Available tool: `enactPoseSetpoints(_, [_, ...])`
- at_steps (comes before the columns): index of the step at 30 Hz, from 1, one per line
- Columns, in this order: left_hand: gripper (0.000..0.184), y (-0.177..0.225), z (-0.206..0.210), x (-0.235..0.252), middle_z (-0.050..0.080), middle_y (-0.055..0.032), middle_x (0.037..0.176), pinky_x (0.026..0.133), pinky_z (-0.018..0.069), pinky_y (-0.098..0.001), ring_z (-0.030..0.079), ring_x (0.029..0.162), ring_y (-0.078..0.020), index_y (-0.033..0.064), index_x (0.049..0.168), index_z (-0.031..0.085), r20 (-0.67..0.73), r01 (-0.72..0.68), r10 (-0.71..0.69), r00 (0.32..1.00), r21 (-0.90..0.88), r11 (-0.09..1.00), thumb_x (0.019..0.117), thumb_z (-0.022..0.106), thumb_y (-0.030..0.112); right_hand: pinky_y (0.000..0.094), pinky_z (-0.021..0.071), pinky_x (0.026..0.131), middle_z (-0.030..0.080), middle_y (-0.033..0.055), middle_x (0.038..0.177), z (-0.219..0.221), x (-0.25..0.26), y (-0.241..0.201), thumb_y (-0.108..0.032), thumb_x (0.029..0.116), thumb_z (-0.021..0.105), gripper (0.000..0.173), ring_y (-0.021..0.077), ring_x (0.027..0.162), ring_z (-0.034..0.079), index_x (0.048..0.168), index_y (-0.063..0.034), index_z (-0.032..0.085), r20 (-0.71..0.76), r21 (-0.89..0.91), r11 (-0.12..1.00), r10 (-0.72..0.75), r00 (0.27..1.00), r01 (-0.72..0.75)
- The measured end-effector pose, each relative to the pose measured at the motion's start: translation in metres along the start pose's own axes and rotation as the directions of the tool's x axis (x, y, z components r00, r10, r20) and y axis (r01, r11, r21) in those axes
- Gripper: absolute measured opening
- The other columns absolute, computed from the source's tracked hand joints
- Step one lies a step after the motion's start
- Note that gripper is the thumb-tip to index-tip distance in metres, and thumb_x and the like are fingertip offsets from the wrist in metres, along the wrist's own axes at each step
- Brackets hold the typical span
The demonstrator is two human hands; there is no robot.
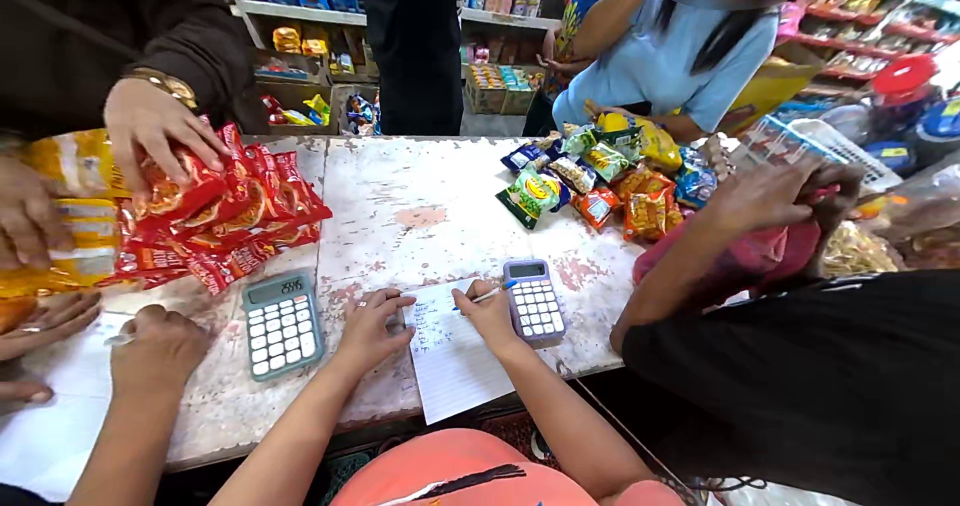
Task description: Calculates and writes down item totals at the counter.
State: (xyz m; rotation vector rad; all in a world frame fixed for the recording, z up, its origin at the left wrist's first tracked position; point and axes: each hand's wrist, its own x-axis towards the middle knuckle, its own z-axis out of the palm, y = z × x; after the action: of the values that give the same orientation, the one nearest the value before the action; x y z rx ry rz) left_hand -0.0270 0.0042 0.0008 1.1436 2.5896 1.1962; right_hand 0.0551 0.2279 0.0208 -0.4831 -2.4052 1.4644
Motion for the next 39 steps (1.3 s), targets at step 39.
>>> enactPoseSetpoints(39, [0.040, -0.005, 0.007, 0.000, 0.068, -0.0147, 0.124, 0.096, 0.0323, -0.0765, 0.062, 0.117, -0.0401, 0.0111, 0.118, 0.076, -0.092, -0.065, 0.063, 0.994, -0.015, 0.998, 0.0845, 0.061, 0.028, 0.0319, 0.0433, 0.065, 0.056, 0.0072, 0.066, -0.010, -0.002, 0.000, -0.020, 0.0946, 0.063, 0.029, 0.0135, 0.065, 0.054, 0.076, 0.0019, 0.063, -0.047, -0.188, 0.980, -0.071, 0.996, 0.061])
